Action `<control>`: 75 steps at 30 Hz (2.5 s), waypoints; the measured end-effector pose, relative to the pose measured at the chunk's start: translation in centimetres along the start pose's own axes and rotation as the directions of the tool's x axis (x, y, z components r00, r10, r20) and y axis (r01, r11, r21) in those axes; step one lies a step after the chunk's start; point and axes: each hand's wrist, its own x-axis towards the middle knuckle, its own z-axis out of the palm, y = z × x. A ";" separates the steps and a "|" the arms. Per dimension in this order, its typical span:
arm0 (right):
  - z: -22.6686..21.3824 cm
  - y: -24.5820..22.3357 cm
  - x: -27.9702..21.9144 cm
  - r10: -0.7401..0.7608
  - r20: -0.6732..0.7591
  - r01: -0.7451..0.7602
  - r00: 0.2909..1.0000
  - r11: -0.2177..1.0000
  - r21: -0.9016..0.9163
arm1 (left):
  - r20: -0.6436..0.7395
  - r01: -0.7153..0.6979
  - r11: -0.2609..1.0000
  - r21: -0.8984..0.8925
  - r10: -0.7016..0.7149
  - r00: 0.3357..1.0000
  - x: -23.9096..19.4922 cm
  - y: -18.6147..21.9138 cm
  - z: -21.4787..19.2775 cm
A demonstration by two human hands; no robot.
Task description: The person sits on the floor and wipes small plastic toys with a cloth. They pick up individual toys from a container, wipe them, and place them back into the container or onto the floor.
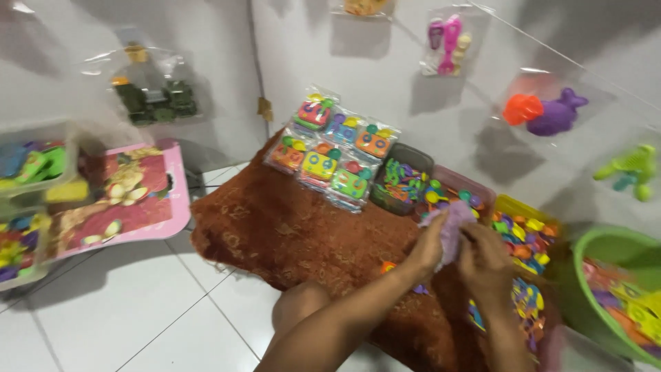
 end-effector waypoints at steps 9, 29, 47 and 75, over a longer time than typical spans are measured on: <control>0.6 2.1 0.3 -0.086 -0.123 0.084 0.989 0.996 -0.023 | -0.203 0.048 0.998 -0.041 -0.055 0.978 -0.7 2.8 1.1; 0.3 -0.9 0.9 -0.090 -0.094 0.092 0.992 0.996 0.015 | -0.297 0.013 0.982 -0.186 -0.069 0.952 -3.3 6.9 5.4; 1.3 -0.6 0.3 -0.104 -0.116 0.102 0.988 0.995 -0.019 | -0.303 0.028 0.979 -0.200 -0.089 0.949 -2.6 6.2 4.4; 0.2 0.7 0.9 0.043 -0.098 -0.038 0.994 0.998 0.050 | -0.246 0.089 0.984 -0.154 -0.125 0.961 -2.5 4.8 3.5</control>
